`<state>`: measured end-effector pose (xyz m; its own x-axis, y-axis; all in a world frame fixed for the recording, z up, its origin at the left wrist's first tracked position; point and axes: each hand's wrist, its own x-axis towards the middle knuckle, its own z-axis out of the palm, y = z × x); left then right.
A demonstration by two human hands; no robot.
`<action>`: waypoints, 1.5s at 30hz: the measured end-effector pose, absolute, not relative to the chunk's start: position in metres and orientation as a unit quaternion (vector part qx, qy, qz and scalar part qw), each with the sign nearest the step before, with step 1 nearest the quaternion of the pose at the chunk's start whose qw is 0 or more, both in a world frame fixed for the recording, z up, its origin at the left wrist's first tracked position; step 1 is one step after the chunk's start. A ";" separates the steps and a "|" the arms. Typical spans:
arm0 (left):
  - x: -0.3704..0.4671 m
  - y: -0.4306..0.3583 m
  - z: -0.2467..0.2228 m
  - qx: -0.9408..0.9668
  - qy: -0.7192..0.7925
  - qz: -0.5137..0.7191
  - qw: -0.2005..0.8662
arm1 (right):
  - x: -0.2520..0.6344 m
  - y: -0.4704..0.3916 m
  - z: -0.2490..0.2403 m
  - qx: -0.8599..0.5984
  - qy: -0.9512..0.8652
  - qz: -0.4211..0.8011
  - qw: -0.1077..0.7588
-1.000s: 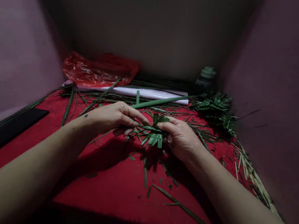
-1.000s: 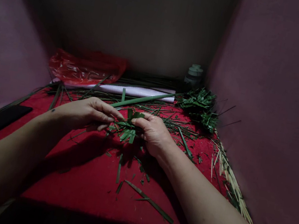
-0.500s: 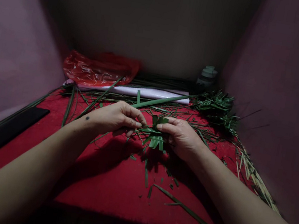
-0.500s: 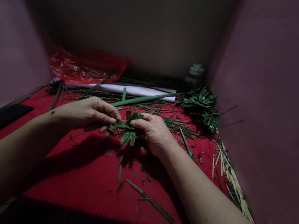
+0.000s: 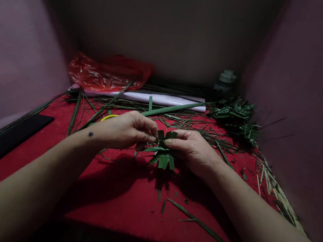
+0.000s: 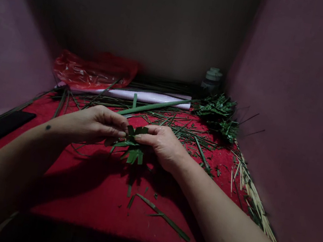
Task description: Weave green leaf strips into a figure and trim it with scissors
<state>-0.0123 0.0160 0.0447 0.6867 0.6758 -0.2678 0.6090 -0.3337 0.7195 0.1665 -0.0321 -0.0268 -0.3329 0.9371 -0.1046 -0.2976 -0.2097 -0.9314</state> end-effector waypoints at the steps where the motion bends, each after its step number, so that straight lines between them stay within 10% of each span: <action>1: -0.012 0.015 0.045 0.812 0.397 0.042 0.426 | 0.166 -0.032 -0.026 -0.360 -0.436 0.692 0.449; 45: -0.020 0.021 0.041 0.798 0.418 0.024 0.433 | 0.166 -0.028 -0.029 -0.404 -0.426 0.622 0.518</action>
